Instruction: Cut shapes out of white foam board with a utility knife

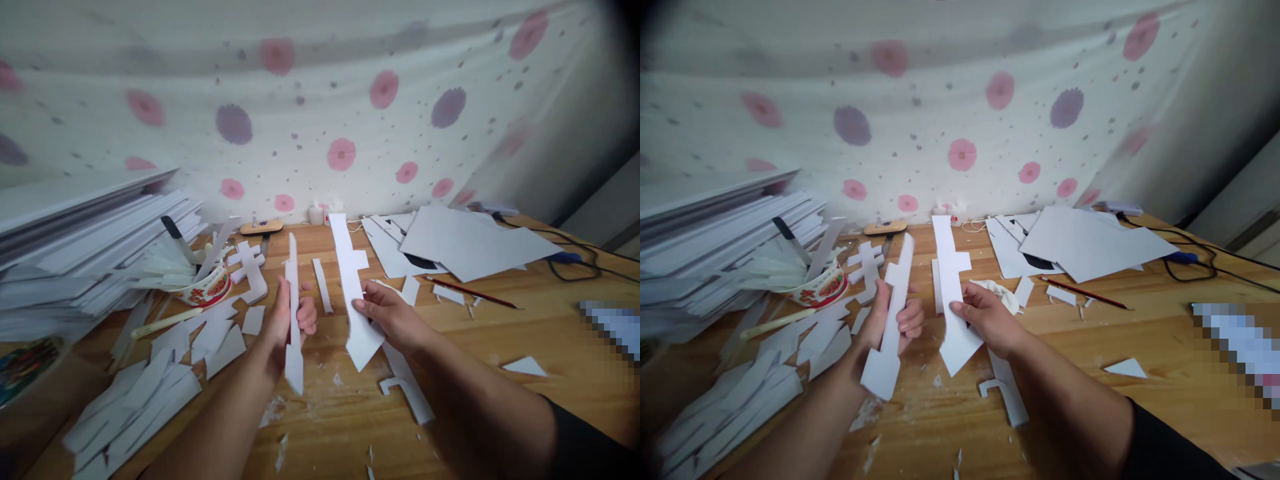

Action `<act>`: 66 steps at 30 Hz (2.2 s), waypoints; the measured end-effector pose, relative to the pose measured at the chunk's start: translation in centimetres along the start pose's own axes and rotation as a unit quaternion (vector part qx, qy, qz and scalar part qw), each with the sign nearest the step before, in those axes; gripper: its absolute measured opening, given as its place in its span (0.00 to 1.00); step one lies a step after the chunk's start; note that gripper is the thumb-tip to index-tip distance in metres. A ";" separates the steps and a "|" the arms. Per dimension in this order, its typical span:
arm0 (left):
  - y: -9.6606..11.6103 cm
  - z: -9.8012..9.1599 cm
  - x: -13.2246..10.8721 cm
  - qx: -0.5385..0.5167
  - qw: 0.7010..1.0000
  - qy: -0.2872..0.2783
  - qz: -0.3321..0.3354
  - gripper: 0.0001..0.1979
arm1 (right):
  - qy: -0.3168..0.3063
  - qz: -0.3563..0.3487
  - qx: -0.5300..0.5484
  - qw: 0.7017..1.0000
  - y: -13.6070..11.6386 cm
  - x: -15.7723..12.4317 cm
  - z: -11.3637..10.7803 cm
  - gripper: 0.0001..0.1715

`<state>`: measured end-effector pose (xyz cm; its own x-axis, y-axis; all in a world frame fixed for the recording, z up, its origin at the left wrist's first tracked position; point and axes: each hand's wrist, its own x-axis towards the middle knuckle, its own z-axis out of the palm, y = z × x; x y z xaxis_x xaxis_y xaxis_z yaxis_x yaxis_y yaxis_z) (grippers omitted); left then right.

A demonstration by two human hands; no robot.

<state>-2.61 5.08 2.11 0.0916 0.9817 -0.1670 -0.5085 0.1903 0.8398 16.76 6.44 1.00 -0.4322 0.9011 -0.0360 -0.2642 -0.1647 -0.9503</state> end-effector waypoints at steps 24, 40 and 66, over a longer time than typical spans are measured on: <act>-0.7 1.5 -0.7 -0.084 0.996 0.012 -0.028 0.26 | -0.080 -0.012 -0.023 0.996 0.5 -0.9 1.9 0.23; -0.3 1.1 0.2 -0.037 0.987 0.108 0.115 0.14 | -0.093 -0.117 -0.064 0.987 2.2 -0.3 2.3 0.18; -1.5 2.5 -1.6 0.024 0.996 -0.033 0.074 0.19 | 0.092 -0.213 -0.370 0.900 1.9 0.0 1.4 0.16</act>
<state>0.13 3.23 2.44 0.0766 0.9970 -0.0064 -0.4801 0.0425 0.8762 15.03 5.58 -0.36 -0.2597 0.8814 0.3945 0.3031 0.4623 -0.8333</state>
